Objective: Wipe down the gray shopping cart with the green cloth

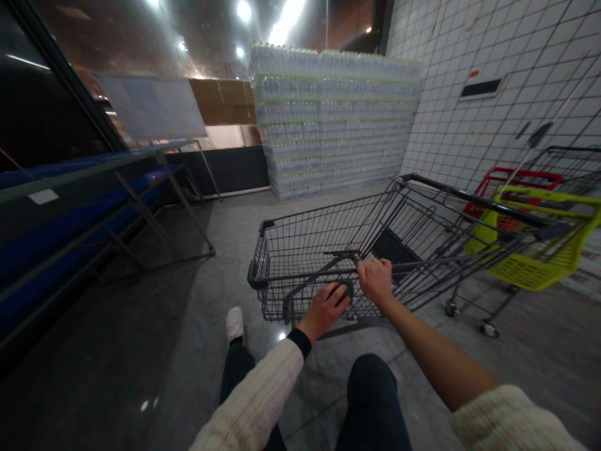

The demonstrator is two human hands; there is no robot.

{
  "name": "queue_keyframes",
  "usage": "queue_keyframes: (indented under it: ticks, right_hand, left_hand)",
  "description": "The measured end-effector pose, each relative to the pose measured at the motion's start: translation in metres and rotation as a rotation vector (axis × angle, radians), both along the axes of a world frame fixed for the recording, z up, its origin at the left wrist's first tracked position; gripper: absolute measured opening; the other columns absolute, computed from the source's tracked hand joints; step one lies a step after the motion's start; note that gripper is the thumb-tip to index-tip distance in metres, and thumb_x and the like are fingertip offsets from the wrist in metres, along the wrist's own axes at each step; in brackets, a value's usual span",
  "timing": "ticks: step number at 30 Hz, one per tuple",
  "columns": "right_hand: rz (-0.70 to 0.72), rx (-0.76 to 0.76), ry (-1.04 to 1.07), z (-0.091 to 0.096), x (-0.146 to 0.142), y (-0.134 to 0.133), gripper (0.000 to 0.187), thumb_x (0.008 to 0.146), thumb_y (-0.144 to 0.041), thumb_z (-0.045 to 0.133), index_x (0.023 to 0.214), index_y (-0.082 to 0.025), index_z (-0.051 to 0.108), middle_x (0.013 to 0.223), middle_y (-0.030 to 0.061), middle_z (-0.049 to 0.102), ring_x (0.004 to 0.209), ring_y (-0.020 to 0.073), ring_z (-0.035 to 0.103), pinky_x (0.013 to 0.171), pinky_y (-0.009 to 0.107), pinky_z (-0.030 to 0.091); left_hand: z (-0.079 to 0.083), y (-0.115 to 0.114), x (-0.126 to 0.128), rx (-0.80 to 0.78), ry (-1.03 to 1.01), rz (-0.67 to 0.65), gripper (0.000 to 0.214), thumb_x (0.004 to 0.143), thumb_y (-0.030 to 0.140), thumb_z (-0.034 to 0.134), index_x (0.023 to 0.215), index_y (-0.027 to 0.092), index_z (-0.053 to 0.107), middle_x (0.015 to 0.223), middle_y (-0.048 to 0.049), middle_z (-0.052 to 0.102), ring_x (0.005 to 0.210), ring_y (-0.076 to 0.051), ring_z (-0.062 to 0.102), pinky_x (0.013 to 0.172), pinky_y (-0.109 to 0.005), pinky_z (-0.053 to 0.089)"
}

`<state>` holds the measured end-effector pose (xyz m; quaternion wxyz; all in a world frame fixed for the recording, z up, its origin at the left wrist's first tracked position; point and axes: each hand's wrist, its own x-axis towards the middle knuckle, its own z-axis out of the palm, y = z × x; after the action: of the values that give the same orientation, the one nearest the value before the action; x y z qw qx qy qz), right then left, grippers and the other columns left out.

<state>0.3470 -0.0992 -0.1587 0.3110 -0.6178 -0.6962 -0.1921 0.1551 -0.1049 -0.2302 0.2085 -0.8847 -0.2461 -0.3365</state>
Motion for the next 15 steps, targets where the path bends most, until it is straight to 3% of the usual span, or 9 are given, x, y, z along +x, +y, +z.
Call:
queue_keyframes:
  ticks: [3,5,9,12,15]
  right_hand:
    - [0.001,-0.015,-0.008,0.001,0.001,-0.001,0.040,0.097,-0.023,0.034,0.065,-0.020,0.056,0.068,0.0028,0.067,0.072,0.0172,0.052,0.081,0.035,0.023]
    - [0.000,-0.022,-0.001,0.002,0.001,-0.001,0.040,0.098,-0.023,0.033,0.065,-0.020,0.056,0.068,0.0029,0.067,0.073,0.0172,0.052,0.081,0.035,0.023]
    - [0.003,-0.036,0.004,0.004,0.000,-0.002,0.040,0.098,-0.023,0.033,0.065,-0.020,0.056,0.069,0.0035,0.068,0.074,0.0172,0.053,0.082,0.035,0.024]
    - [0.006,-0.051,0.001,0.003,0.001,-0.001,0.040,0.098,-0.024,0.033,0.065,-0.020,0.056,0.069,0.0036,0.067,0.073,0.0170,0.053,0.082,0.034,0.024]
    - [0.011,-0.046,0.010,0.003,0.002,-0.001,0.040,0.097,-0.024,0.034,0.063,-0.019,0.055,0.068,0.0034,0.067,0.072,0.0164,0.052,0.083,0.034,0.024]
  left_hand:
    - [0.018,0.011,0.026,0.041,0.015,-0.057,0.023,0.093,0.023,0.051,0.112,0.026,0.064,0.131,-0.0023,0.056,0.124,-0.020,0.044,0.103,-0.039,0.041]
    - [0.015,0.015,0.033,0.048,0.077,-0.087,0.024,0.094,0.023,0.049,0.114,0.026,0.063,0.131,-0.0014,0.057,0.122,-0.018,0.047,0.104,-0.036,0.040]
    - [-0.017,0.011,0.019,-0.012,0.216,-0.043,0.021,0.093,0.022,0.049,0.109,0.023,0.064,0.132,-0.0016,0.056,0.121,-0.018,0.048,0.106,-0.036,0.038]
    - [-0.042,0.006,-0.004,-0.079,0.290,0.020,0.020,0.092,0.021,0.051,0.108,0.022,0.064,0.133,-0.0022,0.055,0.123,-0.019,0.048,0.107,-0.037,0.037]
    - [-0.055,0.005,-0.033,-0.131,0.335,0.053,0.020,0.091,0.021,0.053,0.108,0.023,0.064,0.132,-0.0028,0.056,0.124,-0.018,0.047,0.107,-0.037,0.037]
